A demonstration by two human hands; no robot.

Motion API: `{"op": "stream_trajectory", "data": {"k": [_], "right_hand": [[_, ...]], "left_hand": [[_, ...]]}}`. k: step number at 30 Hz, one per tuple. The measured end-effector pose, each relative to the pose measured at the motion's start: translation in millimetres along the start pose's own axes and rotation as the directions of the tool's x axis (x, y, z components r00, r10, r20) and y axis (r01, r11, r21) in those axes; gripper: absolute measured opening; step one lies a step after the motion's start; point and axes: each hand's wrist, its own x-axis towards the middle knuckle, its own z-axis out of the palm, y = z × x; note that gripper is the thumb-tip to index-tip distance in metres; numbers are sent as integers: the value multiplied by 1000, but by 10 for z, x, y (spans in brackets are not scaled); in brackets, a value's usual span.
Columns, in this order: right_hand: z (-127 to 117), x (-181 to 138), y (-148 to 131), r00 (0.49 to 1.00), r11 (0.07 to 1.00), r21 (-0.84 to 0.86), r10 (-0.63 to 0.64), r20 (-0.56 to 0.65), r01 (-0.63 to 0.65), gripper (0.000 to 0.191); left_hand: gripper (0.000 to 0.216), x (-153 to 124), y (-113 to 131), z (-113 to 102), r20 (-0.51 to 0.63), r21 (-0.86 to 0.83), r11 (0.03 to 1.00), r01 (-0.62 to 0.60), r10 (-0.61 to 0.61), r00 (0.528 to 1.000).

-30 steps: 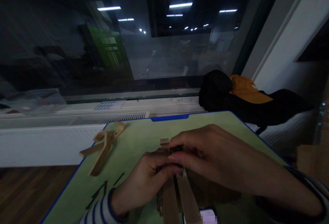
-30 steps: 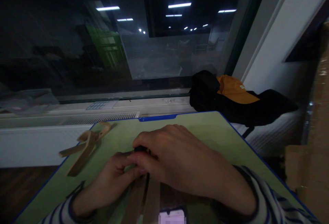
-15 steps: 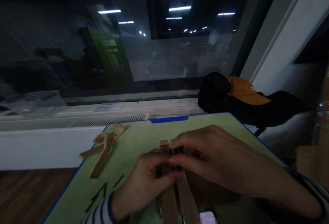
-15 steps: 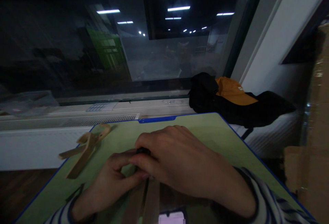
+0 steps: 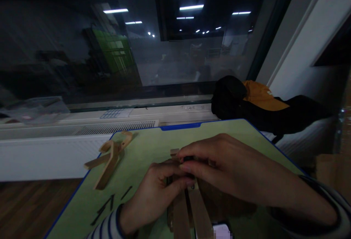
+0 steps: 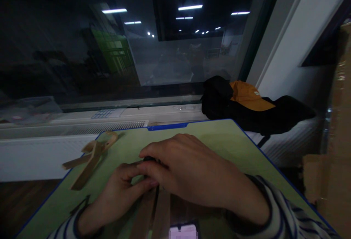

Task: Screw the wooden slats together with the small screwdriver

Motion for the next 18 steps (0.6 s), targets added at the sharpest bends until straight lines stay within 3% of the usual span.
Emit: {"op": "stream_trajectory", "data": {"k": [13, 18], "right_hand": [[27, -13, 18, 998, 993, -109, 53, 16, -51, 20], [13, -32, 12, 998, 991, -123, 59, 14, -56, 21]], "left_hand": [[19, -12, -72, -24, 156, -39, 998, 49, -43, 987], [19, -5, -60, -25, 162, -30, 999, 41, -35, 986]]}}
